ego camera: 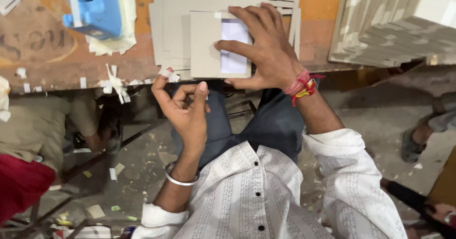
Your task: The person assembles small cardboard frames by applying adhesive strips to the edges of flat pieces and pressing them together. They handle the pieces one at a time, aligning edges and stacking completed frames on the table.
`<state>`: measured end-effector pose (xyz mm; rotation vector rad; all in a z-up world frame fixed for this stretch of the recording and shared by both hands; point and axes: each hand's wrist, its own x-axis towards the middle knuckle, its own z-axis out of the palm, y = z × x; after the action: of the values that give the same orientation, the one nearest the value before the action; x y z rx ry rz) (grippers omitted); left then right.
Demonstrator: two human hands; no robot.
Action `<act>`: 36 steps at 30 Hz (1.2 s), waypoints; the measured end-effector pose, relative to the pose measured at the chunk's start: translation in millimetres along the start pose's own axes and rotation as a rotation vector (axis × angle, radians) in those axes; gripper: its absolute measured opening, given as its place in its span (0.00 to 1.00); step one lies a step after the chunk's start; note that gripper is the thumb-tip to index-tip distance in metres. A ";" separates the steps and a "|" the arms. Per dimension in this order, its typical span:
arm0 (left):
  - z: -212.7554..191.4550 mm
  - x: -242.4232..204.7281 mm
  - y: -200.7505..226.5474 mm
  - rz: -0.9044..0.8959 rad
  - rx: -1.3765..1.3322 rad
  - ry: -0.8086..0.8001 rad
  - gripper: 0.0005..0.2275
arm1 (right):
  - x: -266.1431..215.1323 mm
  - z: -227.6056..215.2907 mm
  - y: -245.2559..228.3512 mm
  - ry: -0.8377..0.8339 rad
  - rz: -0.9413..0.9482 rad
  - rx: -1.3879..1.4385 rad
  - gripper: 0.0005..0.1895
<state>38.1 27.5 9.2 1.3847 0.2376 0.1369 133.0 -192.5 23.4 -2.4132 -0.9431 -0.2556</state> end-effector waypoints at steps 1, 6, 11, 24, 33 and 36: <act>7.1 -0.9 0.9 -0.022 -0.026 0.013 0.28 | -1.2 0.7 2.4 0.008 -0.010 0.003 0.36; 21.6 14.6 -3.8 -0.085 0.047 0.123 0.28 | -10.2 7.4 6.1 0.050 0.004 -0.002 0.35; 11.8 15.8 -27.7 0.133 0.310 0.109 0.29 | -8.8 6.1 4.6 0.055 -0.004 0.013 0.34; 1.2 -20.8 -20.3 0.264 0.118 0.073 0.41 | -36.5 -30.9 -57.5 0.165 0.132 0.191 0.35; 15.8 -34.0 23.4 0.424 0.173 0.027 0.41 | -78.9 14.0 -121.1 0.311 0.264 1.517 0.35; 15.7 -26.9 16.1 0.328 0.163 -0.030 0.38 | -86.9 23.8 -124.3 0.391 0.319 1.652 0.38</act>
<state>16.6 9.1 29.9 1.5796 -0.0062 0.3746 -15.3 -153.0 23.4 -0.8707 -0.2580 0.1577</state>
